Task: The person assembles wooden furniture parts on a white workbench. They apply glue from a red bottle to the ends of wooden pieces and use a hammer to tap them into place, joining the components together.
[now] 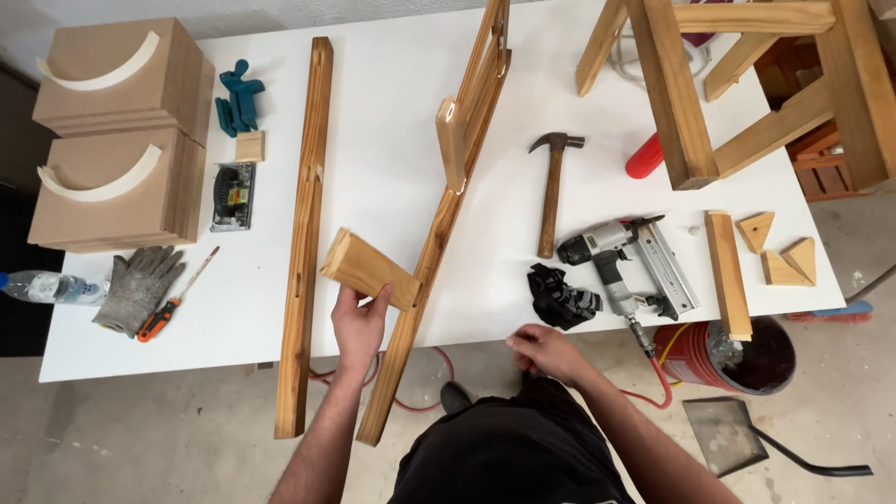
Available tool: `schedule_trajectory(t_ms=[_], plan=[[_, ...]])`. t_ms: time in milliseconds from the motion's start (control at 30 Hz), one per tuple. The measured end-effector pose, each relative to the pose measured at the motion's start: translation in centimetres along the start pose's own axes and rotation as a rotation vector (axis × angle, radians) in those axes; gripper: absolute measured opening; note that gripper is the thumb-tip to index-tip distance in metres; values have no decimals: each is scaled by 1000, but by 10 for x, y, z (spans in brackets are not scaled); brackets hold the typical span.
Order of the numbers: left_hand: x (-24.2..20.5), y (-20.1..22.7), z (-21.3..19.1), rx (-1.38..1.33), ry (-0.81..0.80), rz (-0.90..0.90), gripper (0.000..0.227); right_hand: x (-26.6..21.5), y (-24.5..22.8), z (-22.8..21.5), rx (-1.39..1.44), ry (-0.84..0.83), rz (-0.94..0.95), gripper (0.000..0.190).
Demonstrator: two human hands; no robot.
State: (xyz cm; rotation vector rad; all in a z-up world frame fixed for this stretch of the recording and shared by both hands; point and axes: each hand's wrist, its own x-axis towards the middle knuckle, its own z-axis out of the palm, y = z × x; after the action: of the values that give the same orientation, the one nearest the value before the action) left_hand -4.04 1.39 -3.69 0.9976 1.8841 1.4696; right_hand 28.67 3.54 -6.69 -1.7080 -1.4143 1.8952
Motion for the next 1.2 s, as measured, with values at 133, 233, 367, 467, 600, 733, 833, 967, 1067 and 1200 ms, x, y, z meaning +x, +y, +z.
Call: schedule_trajectory(t_ms=[133,233,367,467,600,733,833,967,1067,1200], plan=[[-1,-18,9,-28,71,-15,43,3,24,-15,16,-12,107,39],[-3,-21,12,-26,96,-23,44,-1,27,-30,59,-21,153,35],[-4,-17,14,1,121,-41,46,0,29,-51,56,-33,162,33],[-4,-17,15,24,158,-44,46,4,32,-63,57,-64,166,33],[-3,-24,13,73,165,-32,46,7,28,-75,72,-122,161,34],[-4,-19,14,105,179,-20,45,13,25,-85,80,-164,150,33],[-4,-12,13,101,169,-38,45,10,21,-91,82,-194,146,33],[0,-8,12,17,158,-91,43,7,12,-102,62,-215,141,35],[-4,-6,10,30,164,-75,43,10,14,-105,66,-218,131,36],[-1,-23,2,11,157,-75,43,15,23,-104,60,-199,126,35]])
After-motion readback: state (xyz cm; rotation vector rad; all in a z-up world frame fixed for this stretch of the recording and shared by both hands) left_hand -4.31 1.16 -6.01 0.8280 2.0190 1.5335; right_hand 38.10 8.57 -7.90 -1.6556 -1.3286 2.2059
